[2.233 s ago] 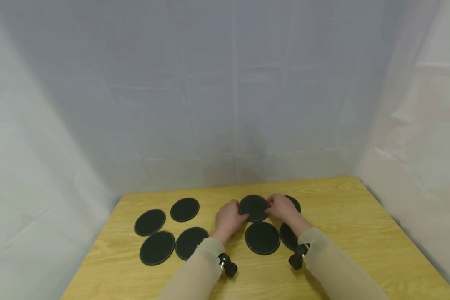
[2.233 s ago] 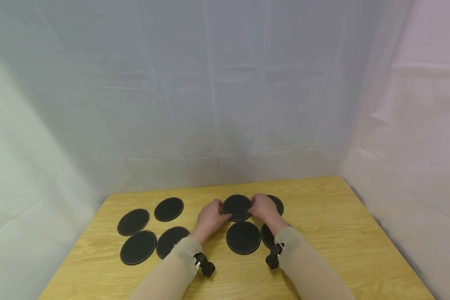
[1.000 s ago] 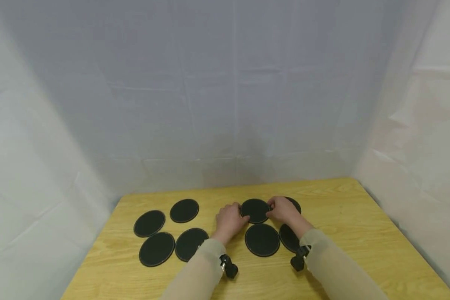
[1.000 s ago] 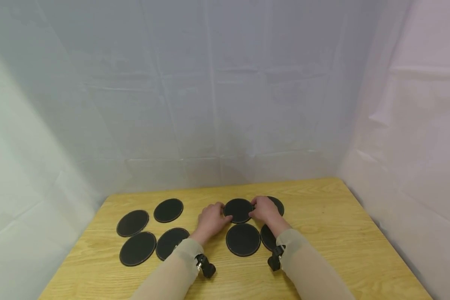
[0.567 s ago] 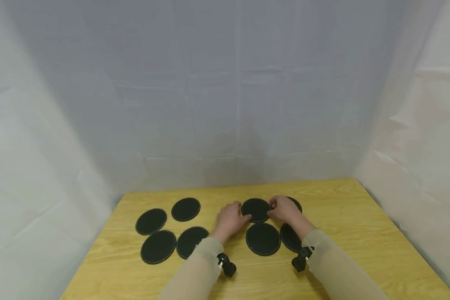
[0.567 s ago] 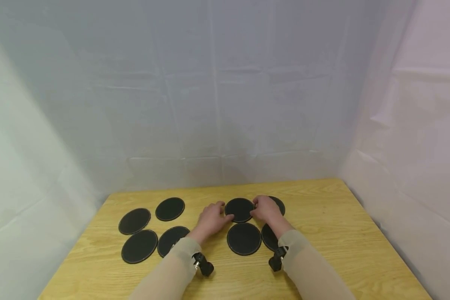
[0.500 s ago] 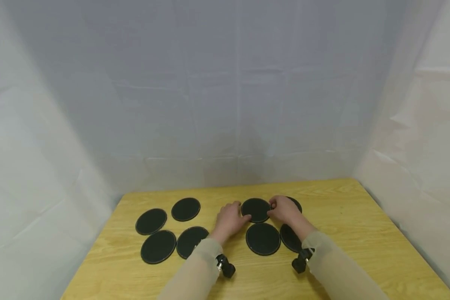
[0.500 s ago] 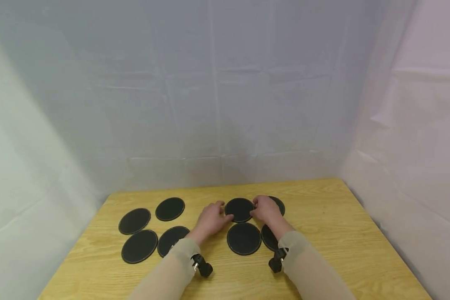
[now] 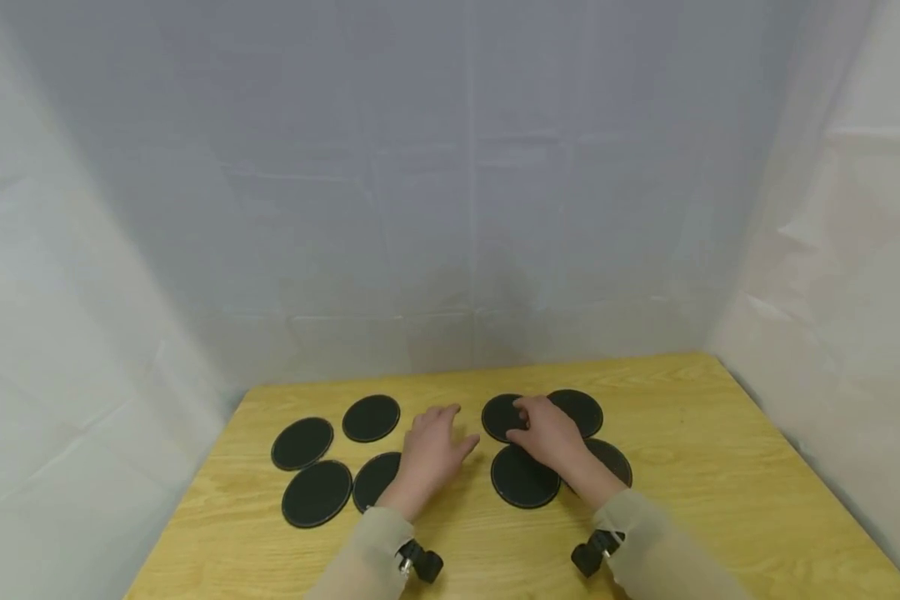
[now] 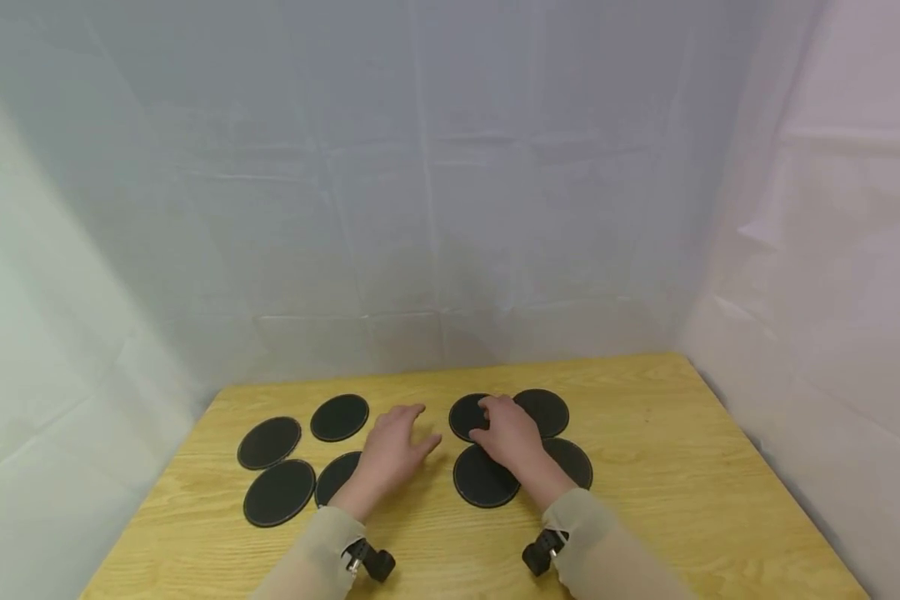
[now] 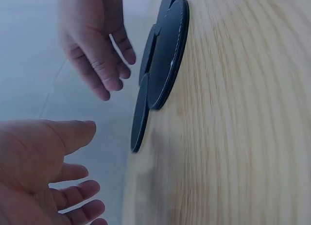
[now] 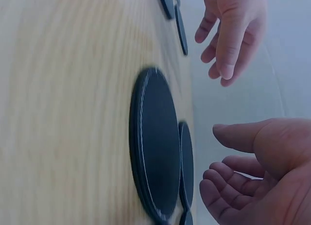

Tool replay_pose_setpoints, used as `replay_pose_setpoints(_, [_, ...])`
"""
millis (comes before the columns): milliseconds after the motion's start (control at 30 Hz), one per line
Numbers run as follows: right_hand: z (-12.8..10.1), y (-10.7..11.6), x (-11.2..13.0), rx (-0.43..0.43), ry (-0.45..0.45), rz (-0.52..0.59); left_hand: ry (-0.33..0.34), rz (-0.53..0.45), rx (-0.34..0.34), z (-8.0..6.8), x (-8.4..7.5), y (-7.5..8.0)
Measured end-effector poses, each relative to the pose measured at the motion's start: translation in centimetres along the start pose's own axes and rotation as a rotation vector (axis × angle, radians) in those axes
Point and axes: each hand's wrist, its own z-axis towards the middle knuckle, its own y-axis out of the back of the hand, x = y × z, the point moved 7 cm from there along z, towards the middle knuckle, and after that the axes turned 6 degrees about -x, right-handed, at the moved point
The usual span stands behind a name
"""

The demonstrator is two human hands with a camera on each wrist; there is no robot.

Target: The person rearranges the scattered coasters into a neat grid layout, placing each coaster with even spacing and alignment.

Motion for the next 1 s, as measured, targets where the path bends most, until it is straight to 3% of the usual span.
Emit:
replay_pose_setpoints(400, [-2.1,-3.0,4.7,0.086,0.066,0.086,0.048,0.064,-0.038,-3.2,4.4,4.4])
replay_pose_setpoints(600, [-2.7,-4.3,6.4,0.111,0.093,0.137,0.073,0.084,-0.012,-4.4,6.1,5.4])
replay_pose_setpoints(1000, [-3.1,-7.7,8.8,0.166,0.167,0.096,0.143,0.117,0.002,-6.5,8.9,7.3])
